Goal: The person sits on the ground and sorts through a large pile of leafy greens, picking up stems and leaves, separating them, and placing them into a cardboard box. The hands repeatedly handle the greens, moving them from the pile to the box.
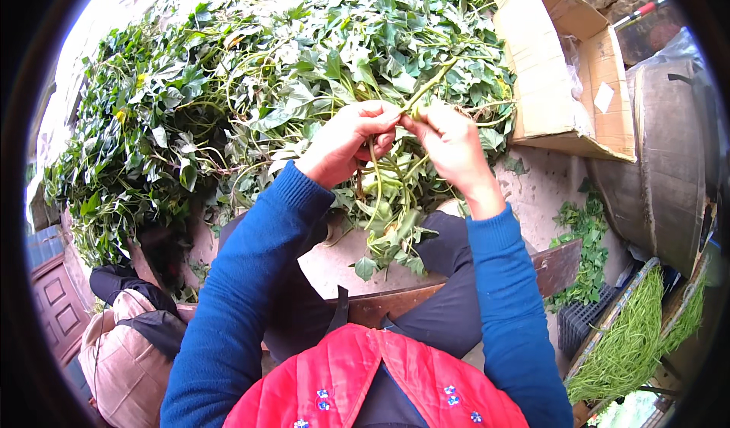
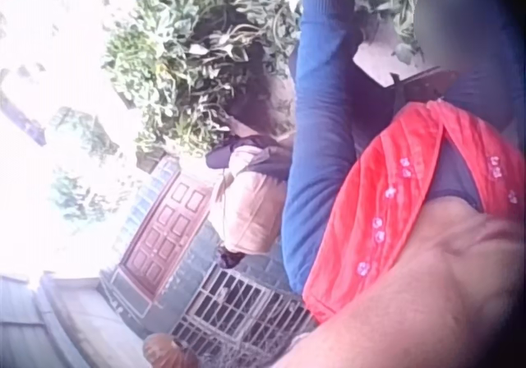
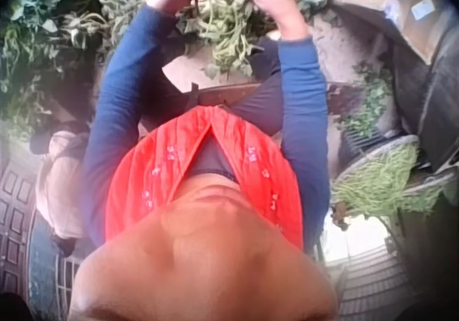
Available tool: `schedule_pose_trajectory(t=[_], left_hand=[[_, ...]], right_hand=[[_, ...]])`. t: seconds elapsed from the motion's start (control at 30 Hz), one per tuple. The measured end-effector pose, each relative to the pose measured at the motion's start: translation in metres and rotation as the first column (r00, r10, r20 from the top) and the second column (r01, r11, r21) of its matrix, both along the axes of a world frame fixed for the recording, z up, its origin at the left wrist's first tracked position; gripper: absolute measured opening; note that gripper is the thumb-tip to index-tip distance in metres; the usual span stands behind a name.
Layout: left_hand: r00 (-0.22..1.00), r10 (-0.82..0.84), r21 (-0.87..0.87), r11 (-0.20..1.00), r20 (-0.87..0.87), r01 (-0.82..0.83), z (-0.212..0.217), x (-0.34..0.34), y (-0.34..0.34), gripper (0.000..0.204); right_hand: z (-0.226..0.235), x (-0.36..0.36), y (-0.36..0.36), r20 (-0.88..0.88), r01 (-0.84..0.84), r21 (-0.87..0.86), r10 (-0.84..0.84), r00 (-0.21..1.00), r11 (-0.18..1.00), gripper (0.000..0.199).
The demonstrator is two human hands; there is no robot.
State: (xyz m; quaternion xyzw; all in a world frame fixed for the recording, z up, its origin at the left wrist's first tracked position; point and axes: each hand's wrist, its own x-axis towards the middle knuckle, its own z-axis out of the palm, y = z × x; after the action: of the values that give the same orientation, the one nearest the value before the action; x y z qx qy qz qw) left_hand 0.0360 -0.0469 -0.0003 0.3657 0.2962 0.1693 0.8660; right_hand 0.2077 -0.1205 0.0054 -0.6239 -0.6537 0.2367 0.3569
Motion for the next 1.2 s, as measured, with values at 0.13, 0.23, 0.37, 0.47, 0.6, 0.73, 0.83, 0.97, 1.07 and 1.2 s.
schedule_pose_trajectory(t=[0.13,0.23,0.37,0.47,0.6,0.73,0.83,0.97,1.07,1.2], left_hand=[[0.991,-0.104,-0.087,0.990,0.090,0.112,0.013,0.001,-0.004,0.024],[0.998,0.042,-0.002,0.999,-0.056,-0.042,0.009,-0.002,-0.002,0.023],[0.981,0.189,-0.057,0.981,0.035,-0.187,-0.004,-0.001,0.001,0.025],[0.972,0.216,-0.098,0.973,0.092,-0.207,-0.006,-0.002,0.004,0.032],[0.979,0.195,-0.013,0.981,0.066,-0.194,-0.004,-0.001,0.006,0.029],[0.970,0.223,0.332,0.927,-0.102,-0.178,-0.011,0.004,0.002,0.027],[0.945,0.291,0.432,0.879,-0.150,-0.203,-0.019,0.014,-0.005,0.029],[0.945,0.283,0.421,0.886,-0.165,-0.192,-0.022,0.020,-0.008,0.027],[0.973,0.180,0.297,0.946,-0.146,-0.131,-0.020,0.018,-0.007,0.028],[0.905,0.241,0.426,0.902,-0.350,-0.076,-0.035,-0.013,0.026,0.026]], right_hand=[[-0.021,0.044,0.011,0.237,0.225,0.266,-0.290,0.927,0.937,0.015],[0.005,0.033,0.003,-0.073,0.391,-0.240,-0.418,0.905,0.889,0.013],[0.002,-0.012,-0.004,-0.326,0.077,-0.416,-0.228,0.918,0.906,0.019],[0.001,-0.019,-0.002,-0.340,0.004,-0.418,-0.161,0.926,0.908,0.023],[0.002,-0.012,-0.005,-0.303,0.009,-0.397,-0.140,0.943,0.918,0.020],[0.008,-0.006,-0.008,-0.263,-0.008,-0.355,-0.092,0.960,0.935,0.023],[0.017,-0.008,-0.013,-0.152,0.061,-0.373,-0.126,0.980,0.926,0.021],[0.022,-0.008,-0.017,0.037,0.117,-0.385,-0.112,0.993,0.915,0.022],[0.033,0.006,-0.017,0.078,0.079,-0.400,-0.052,0.996,0.913,0.022],[0.044,0.058,-0.028,-0.301,-0.062,-0.491,-0.102,0.948,0.869,0.018]])
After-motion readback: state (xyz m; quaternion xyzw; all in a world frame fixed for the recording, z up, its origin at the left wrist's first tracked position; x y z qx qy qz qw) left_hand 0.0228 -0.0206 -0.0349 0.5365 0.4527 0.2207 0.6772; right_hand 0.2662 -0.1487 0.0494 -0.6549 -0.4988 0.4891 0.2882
